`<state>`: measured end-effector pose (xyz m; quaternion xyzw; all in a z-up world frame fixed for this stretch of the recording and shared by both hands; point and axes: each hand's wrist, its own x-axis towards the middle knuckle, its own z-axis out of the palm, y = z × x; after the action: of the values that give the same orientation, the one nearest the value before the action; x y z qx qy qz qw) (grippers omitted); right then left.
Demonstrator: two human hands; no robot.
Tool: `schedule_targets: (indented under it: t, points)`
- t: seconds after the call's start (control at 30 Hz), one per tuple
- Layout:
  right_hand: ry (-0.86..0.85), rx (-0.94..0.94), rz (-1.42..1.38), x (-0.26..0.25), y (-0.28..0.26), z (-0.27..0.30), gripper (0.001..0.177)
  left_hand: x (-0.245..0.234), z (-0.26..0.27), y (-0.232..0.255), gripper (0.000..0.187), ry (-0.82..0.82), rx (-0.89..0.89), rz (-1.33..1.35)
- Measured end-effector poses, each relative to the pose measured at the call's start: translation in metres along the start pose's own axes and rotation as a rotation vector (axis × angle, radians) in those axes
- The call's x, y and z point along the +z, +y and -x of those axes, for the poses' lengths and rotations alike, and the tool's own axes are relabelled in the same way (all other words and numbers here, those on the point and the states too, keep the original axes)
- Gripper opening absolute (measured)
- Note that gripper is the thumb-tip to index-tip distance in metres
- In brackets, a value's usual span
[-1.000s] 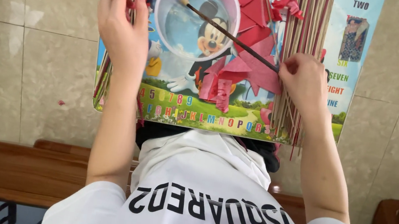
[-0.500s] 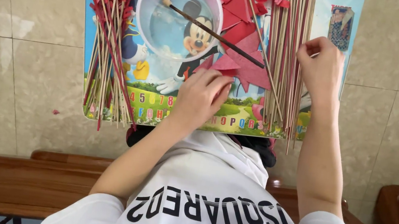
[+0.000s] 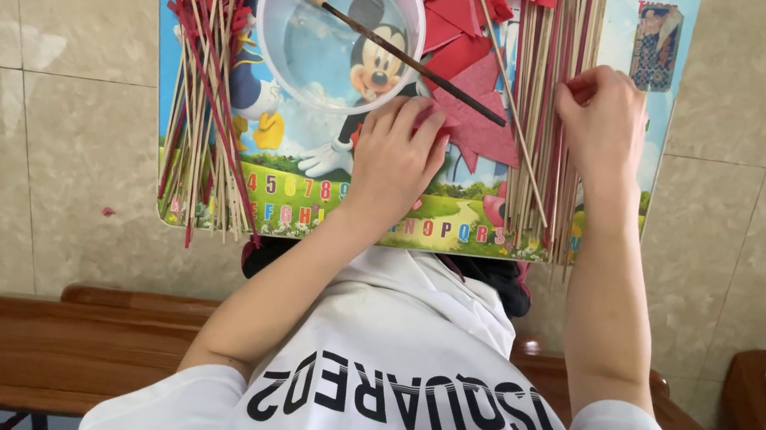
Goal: Attaching red paper cutouts to wooden sticks using a brush to create small flags or decorations.
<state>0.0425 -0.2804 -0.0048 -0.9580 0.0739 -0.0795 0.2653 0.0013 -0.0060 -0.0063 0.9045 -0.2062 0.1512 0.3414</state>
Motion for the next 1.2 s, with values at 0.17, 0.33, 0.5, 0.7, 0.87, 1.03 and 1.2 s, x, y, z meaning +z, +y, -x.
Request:
schedule_targets:
  t: [0.17, 0.33, 0.5, 0.7, 0.87, 1.03, 1.2]
  points:
    - [-0.053, 0.089, -0.074, -0.011, -0.003, 0.000, 0.021, -0.016, 0.001, 0.004, 0.025, -0.002, -0.012, 0.027]
    - [-0.159, 0.226, -0.435, -0.028, -0.011, 0.002, 0.020, -0.031, -0.001, 0.009, 0.026, -0.027, -0.050, 0.149]
    - [-0.130, 0.195, -0.619, -0.040, -0.036, 0.006, 0.014, -0.046, -0.006, 0.029, 0.023, 0.001, -0.052, 0.313]
    - [-0.142, 0.167, -0.725, -0.048, -0.056, 0.016, 0.016, -0.065, -0.013, 0.037, 0.019, -0.048, -0.133, 0.507]
    - [-0.105, 0.190, -0.856, -0.074, -0.097, 0.047, 0.012, -0.072, -0.017, 0.045, 0.017, -0.060, -0.258, 0.712]
    - [-0.329, 0.029, -0.986, -0.067, -0.134, 0.071, 0.012, -0.056, -0.013, 0.044, 0.022, -0.009, -0.383, 1.247]
    - [-0.528, 0.096, -0.999, -0.040, -0.132, 0.075, 0.011, -0.059, 0.005, 0.022, 0.019, 0.035, -0.485, 1.421]
